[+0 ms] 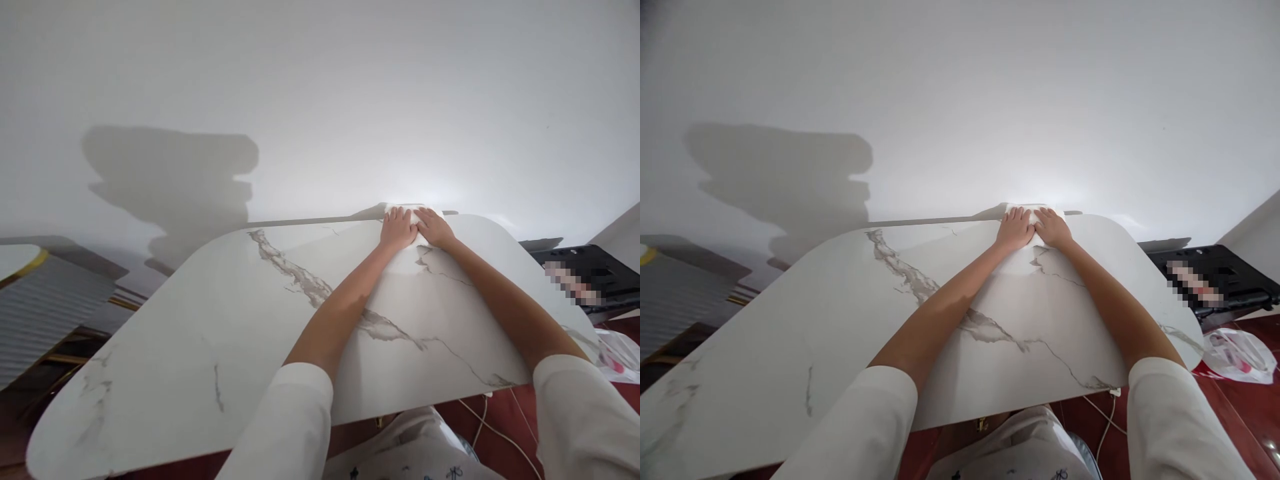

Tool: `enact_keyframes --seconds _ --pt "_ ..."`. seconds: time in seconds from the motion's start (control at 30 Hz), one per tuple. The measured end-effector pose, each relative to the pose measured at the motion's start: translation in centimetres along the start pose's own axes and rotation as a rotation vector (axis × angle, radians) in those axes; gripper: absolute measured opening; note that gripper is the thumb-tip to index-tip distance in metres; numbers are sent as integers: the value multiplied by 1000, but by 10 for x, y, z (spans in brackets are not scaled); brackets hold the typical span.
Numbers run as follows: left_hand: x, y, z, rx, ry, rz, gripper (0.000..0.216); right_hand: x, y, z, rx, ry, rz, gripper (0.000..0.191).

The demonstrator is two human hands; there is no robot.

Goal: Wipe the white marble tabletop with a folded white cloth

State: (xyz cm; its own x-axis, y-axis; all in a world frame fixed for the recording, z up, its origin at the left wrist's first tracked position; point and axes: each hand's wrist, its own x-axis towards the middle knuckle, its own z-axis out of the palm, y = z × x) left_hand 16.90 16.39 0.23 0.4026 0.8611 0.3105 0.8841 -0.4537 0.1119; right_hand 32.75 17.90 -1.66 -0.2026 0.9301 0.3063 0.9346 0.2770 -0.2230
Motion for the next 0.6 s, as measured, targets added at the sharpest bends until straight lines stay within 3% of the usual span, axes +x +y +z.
enact_keyframes --seconds 0.37,0.6 --pt "-47 20 -11 16 -40 37 55 -53 -9 -6 -61 7 -66 55" --pt "-89 38 -24 40 -48 45 55 -101 -33 -21 -76 -24 -46 55"
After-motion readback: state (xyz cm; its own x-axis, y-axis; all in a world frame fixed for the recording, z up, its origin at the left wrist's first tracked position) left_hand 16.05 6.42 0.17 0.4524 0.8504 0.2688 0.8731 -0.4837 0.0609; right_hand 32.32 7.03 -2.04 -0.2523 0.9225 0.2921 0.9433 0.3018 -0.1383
